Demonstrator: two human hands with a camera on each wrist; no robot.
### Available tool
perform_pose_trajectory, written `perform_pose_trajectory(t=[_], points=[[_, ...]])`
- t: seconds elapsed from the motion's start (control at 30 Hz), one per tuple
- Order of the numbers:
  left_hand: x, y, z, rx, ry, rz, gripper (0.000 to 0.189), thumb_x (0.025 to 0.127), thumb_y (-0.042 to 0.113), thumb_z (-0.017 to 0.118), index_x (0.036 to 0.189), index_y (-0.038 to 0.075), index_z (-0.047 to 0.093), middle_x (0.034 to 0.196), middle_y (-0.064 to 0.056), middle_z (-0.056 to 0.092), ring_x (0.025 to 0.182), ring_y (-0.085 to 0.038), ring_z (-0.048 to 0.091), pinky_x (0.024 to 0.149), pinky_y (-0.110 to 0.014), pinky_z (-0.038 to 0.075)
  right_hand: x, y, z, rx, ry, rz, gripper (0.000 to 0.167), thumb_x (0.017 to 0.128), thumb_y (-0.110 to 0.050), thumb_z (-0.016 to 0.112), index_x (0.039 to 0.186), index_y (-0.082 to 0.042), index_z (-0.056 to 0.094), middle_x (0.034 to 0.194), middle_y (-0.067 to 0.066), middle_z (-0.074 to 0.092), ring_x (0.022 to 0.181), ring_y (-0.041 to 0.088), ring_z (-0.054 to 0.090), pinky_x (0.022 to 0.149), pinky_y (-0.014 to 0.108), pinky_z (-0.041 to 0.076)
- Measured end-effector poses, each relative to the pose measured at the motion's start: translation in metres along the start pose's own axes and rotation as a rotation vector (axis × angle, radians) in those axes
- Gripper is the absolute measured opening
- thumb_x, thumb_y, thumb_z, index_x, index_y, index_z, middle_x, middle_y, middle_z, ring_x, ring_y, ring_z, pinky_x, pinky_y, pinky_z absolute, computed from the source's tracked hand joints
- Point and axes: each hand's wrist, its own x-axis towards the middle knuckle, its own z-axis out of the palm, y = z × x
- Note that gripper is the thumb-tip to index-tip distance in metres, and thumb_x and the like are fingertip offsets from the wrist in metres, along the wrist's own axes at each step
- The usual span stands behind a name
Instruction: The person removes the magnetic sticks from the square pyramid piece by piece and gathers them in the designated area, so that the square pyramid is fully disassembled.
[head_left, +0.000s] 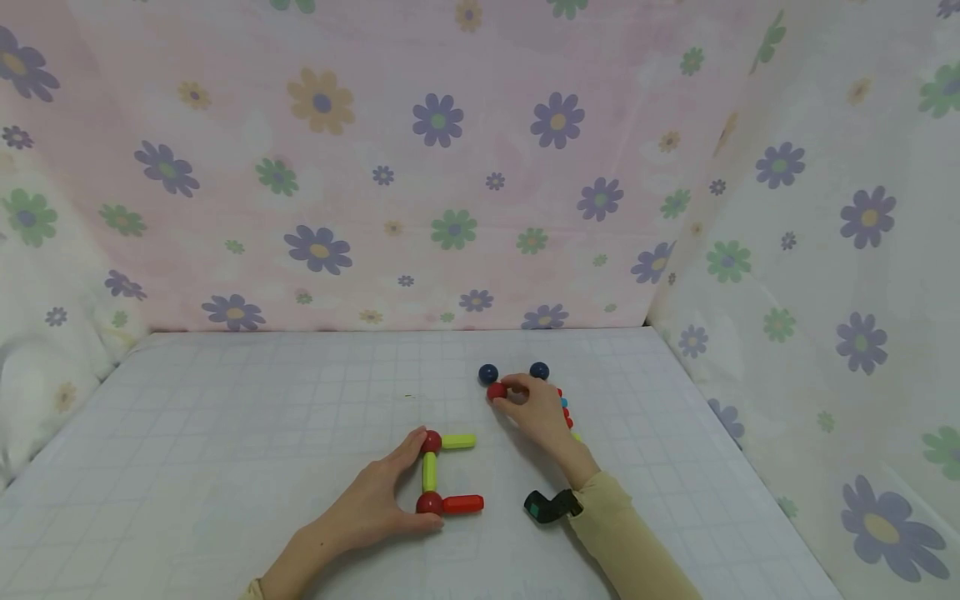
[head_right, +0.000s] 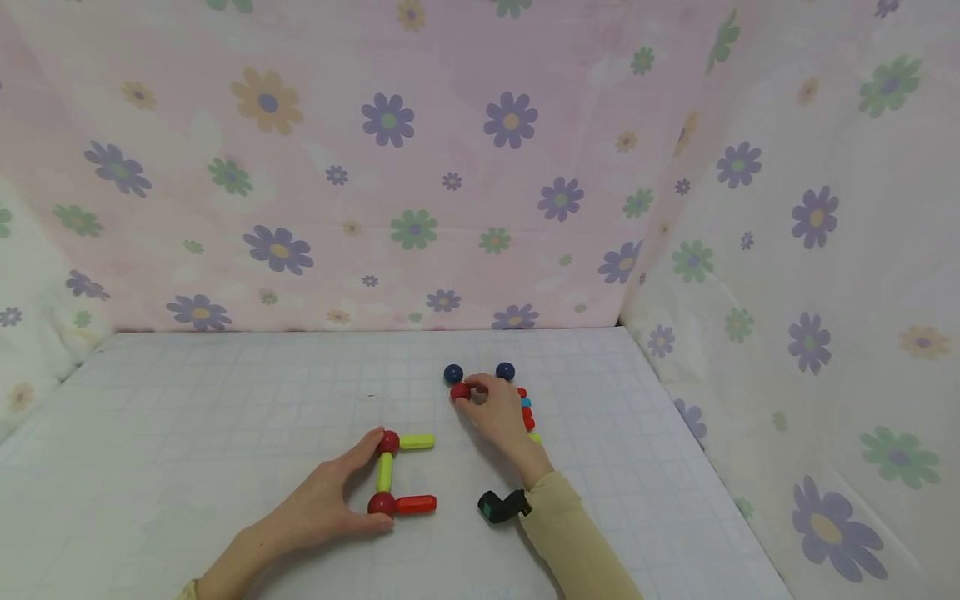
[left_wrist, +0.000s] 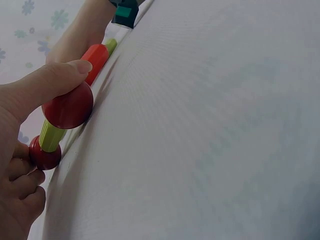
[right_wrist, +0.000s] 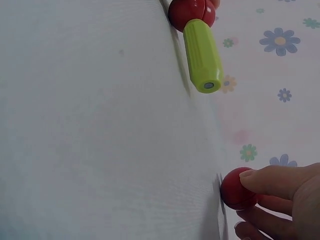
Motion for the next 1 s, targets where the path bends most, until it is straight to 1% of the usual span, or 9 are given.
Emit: perform_pose_trajectory(t=[0.13, 0.2, 0.3, 0.4, 0.5, 0.6, 0.73, 0.8, 1.0], points=[[0.000, -0.001, 0.000, 0.002, 0.003, -0.001, 0.113, 0.072, 0.057, 0.083, 0.160, 0.018, 0.025, 0.165, 0.002, 0.026, 0.150, -0.025, 0.030, 0.112, -0.057, 0.039, 0.001, -0.003, -0.003, -0.007, -0.003, -0.009, 0.032, 0.087, -0.019, 0.078, 0.118, -0.011, 0.071, 0.114, 0.008, 0.070, 0.107, 0.025, 0.063, 0.093, 0.043, 0.056], [0.000, -0.001, 0.000, 0.003, 0.005, 0.002, 0.113, 0.072, 0.057, 0.083, 0.160, 0.018, 0.025, 0.165, 0.002, 0.026, 0.150, -0.025, 0.030, 0.112, -0.057, 0.039, 0.001, -0.006, -0.006, -0.004, 0.006, -0.033, 0.034, 0.087, -0.018, 0.078, 0.119, -0.009, 0.070, 0.116, 0.009, 0.070, 0.108, 0.027, 0.062, 0.094, 0.045, 0.055], [0.000, -0.002, 0.000, 0.003, 0.008, 0.010, 0.112, 0.072, 0.058, 0.083, 0.160, 0.017, 0.025, 0.165, 0.002, 0.026, 0.150, -0.025, 0.030, 0.113, -0.056, 0.038, 0.001, -0.015, -0.013, 0.029, 0.031, -0.080, 0.035, 0.087, -0.016, 0.078, 0.119, -0.006, 0.070, 0.118, 0.012, 0.070, 0.109, 0.031, 0.062, 0.095, 0.048, 0.053], [0.000, -0.003, 0.001, 0.003, 0.011, 0.015, 0.112, 0.072, 0.058, 0.083, 0.160, 0.017, 0.025, 0.165, 0.003, 0.026, 0.150, -0.024, 0.029, 0.114, -0.055, 0.037, -0.005, -0.029, -0.018, 0.086, 0.037, -0.125, 0.034, 0.086, -0.015, 0.079, 0.118, -0.005, 0.071, 0.117, 0.014, 0.070, 0.109, 0.035, 0.061, 0.096, 0.053, 0.051], [-0.001, -0.003, 0.000, 0.003, 0.011, 0.017, 0.112, 0.072, 0.058, 0.083, 0.159, 0.017, 0.026, 0.165, 0.003, 0.026, 0.150, -0.024, 0.029, 0.114, -0.055, 0.037, -0.015, -0.043, -0.018, 0.127, 0.001, -0.145, 0.032, 0.086, -0.017, 0.079, 0.116, -0.007, 0.071, 0.115, 0.013, 0.071, 0.108, 0.035, 0.061, 0.094, 0.055, 0.051], [-0.001, -0.002, 0.001, 0.005, 0.010, 0.019, 0.112, 0.073, 0.058, 0.083, 0.160, 0.017, 0.026, 0.165, 0.003, 0.026, 0.150, -0.025, 0.030, 0.113, -0.056, 0.037, -0.024, -0.049, -0.015, 0.142, -0.045, -0.144, 0.030, 0.088, -0.019, 0.078, 0.115, -0.010, 0.072, 0.113, 0.011, 0.071, 0.106, 0.032, 0.061, 0.092, 0.053, 0.054], [-0.001, -0.002, 0.001, 0.004, 0.016, 0.023, 0.112, 0.072, 0.058, 0.083, 0.160, 0.018, 0.026, 0.165, 0.003, 0.026, 0.150, -0.025, 0.030, 0.114, -0.056, 0.037, -0.030, -0.051, -0.010, 0.167, -0.097, -0.144, 0.027, 0.088, -0.019, 0.077, 0.114, -0.013, 0.072, 0.113, 0.009, 0.072, 0.107, 0.030, 0.063, 0.093, 0.052, 0.055], [-0.001, -0.002, 0.001, 0.005, 0.019, 0.024, 0.112, 0.072, 0.058, 0.083, 0.160, 0.018, 0.026, 0.165, 0.003, 0.026, 0.150, -0.025, 0.030, 0.114, -0.056, 0.037, -0.030, -0.051, -0.007, 0.183, -0.137, -0.142, 0.028, 0.089, -0.019, 0.077, 0.115, -0.012, 0.071, 0.114, 0.007, 0.072, 0.109, 0.029, 0.063, 0.095, 0.052, 0.054], [0.000, -0.002, 0.001, 0.004, 0.016, 0.015, 0.113, 0.072, 0.059, 0.083, 0.159, 0.017, 0.026, 0.165, 0.002, 0.026, 0.150, -0.026, 0.030, 0.113, -0.057, 0.037, -0.032, -0.048, 0.000, 0.184, -0.233, -0.141, 0.028, 0.089, -0.022, 0.076, 0.116, -0.012, 0.072, 0.113, 0.001, 0.072, 0.109, 0.026, 0.063, 0.094, 0.043, 0.053]])
